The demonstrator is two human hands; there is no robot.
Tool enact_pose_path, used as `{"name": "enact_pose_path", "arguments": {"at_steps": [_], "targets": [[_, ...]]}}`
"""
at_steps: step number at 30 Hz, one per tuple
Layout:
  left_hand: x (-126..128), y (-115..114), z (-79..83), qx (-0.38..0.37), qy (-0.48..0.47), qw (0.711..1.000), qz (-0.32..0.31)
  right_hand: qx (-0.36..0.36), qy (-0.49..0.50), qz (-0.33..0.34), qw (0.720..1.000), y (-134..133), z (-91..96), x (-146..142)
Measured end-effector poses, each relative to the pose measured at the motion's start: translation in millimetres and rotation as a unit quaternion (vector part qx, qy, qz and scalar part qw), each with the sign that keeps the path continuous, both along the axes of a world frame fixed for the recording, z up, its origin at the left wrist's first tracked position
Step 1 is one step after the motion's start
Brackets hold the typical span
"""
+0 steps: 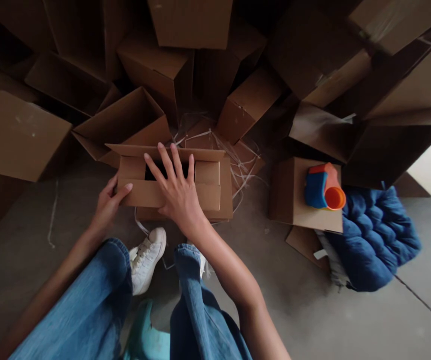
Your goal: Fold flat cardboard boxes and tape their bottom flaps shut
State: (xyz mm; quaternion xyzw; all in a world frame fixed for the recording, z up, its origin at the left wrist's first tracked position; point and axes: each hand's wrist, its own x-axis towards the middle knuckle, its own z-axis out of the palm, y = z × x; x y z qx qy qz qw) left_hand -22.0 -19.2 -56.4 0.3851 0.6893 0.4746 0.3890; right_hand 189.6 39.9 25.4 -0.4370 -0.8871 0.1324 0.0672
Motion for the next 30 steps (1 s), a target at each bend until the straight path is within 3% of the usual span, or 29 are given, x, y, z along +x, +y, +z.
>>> {"name": "enact_pose_path", "arguments": {"at_steps": [7,20,30], "targets": [[-1.1,-7.6,-11.6,0.026,0.114,0.993,-0.029,0.017,0.000,-0.019,1.000,-11.8,-1.9,5.8],[1.5,-7.2,-12.9,0.024,0.080,0.996,-0.021,0.021,0.024,-0.044,0.999,-23.6,-7.0,8.6],[-0.4,-8.5,-18.6,0.029,0.100,0.994,-0.014,0.000,0.032,-0.106,0.994,-63.1,-35.3,6.0]]}}
